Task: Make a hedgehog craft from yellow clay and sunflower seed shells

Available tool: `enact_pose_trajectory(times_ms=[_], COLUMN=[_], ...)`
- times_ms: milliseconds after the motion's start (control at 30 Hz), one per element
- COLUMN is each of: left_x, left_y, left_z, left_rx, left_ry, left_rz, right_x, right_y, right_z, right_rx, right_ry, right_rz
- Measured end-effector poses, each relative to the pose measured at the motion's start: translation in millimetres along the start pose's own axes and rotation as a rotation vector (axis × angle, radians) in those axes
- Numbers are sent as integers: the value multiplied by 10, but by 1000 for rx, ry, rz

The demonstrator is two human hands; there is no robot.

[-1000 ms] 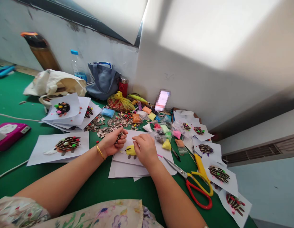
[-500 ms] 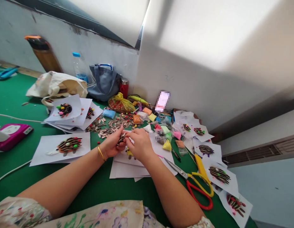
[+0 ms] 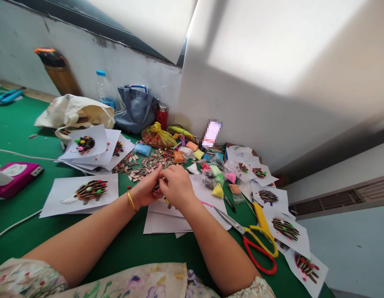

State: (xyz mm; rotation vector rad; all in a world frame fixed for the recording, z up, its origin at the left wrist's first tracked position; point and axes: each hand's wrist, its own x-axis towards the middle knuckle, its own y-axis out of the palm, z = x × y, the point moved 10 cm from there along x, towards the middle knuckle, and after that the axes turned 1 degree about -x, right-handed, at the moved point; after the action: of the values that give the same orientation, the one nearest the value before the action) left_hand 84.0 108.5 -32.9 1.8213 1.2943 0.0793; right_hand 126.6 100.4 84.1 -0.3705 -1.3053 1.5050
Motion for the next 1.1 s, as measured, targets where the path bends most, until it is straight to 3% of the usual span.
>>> enact_pose_trajectory(times_ms=[133,267,533,700,867,1100], left_x=[-30,-65,-50,18,53,40], left_y=[59,108,0,-216,-275,-257], left_z=[-57,-118,-78,-187,-207,-198], left_rx=[53,154,269,159,116,109], left_ry=[51,99,25,109,129,126], left_rz=[59,68,-32,-183,-209,-217], right_x=[-64,-114,-208,-279,-329,-340], right_y=[-134,-79,-129,114,347,418], right_z=[-211,-397,-434,-616,-663,-644], right_rx=[118,232,351,262,162,127], right_ry=[83,132,72,112,80,75], right_rz=[-139,-105,-113,31,146,211])
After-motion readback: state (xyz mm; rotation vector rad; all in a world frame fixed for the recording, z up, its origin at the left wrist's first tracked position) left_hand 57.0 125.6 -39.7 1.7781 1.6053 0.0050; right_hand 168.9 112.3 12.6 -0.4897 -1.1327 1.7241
